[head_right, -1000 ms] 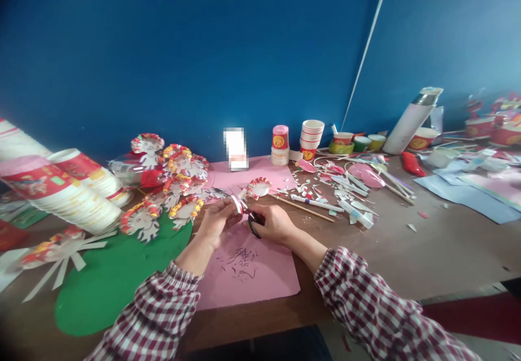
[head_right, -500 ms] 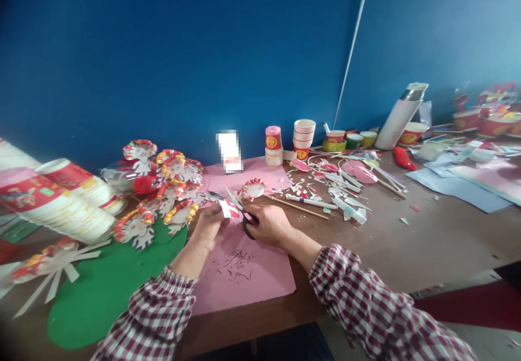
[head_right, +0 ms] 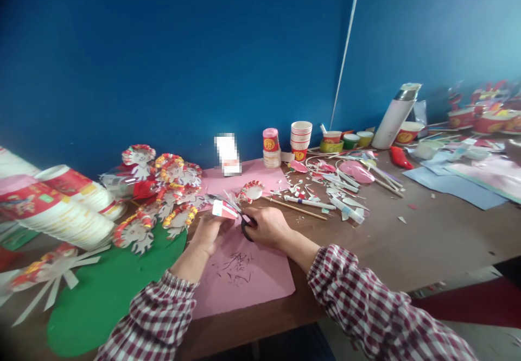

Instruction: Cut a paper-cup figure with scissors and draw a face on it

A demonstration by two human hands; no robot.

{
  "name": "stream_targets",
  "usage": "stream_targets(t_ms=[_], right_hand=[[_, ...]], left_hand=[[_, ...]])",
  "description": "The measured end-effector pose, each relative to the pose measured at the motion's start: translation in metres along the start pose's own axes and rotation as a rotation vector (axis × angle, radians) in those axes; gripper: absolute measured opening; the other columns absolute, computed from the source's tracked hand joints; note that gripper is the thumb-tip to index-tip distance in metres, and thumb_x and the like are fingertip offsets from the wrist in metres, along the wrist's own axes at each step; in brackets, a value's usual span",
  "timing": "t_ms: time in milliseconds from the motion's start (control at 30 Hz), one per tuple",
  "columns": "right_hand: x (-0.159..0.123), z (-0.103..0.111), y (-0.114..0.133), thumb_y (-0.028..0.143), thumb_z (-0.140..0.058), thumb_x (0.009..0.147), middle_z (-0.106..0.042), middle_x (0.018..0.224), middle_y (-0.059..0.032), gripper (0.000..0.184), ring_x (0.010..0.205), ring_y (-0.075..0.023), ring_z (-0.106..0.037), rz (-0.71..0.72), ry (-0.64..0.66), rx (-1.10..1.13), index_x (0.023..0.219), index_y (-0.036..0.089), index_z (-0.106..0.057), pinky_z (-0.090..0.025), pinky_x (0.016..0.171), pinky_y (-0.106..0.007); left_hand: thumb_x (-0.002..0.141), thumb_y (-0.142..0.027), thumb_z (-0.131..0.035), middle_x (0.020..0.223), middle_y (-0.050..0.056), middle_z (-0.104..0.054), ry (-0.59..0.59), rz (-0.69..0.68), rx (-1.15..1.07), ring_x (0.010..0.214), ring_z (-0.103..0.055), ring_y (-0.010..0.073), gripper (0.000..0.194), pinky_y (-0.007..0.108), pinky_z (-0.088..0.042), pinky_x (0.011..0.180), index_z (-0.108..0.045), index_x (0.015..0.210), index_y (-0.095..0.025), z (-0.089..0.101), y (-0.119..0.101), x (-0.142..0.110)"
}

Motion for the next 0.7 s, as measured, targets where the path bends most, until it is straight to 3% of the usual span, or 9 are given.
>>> stream_targets(t_ms=[500,700], right_hand=[[0.0002,-0.0005,0.0001,0.023,-0.060,0.078,-0.069,0.080,-0.0015,0.026,0.070,-0.0152,-0.061,0.009,-0.039,0.013,0.102,0.022,-0.067,-0.036,0.060,-0.023],[0.0010,-0.0018,-0.0008,0.023,-0.060,0.077,-0.069,0.077,-0.0010,0.019,0.068,-0.0145,-0.060,0.018,-0.048,-0.010,0.095,0.021,-0.067,-0.035,0.059,-0.023]], left_hand=[[0.036,-0.012,-0.081,0.053,-0.002,-0.059,-0.075,0.045,-0.094,0.053,-0.053,0.0089,0.030,0.022,-0.047,0.055,-0.060,0.057,-0.013,-0.0082,-0.0024,-0.0053],[0.036,-0.009,-0.080,0.058,-0.002,-0.062,-0.048,0.044,-0.101,0.061,-0.061,0.0137,0.031,0.027,-0.051,0.062,-0.063,0.062,-0.014,-0.0081,-0.0018,-0.0047]])
Point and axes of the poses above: each hand's wrist, its own x-axis towards the middle knuckle, its own z-axis out of the back of the hand, y = z × x, the point moved 3 cm from there along x, towards the middle knuckle
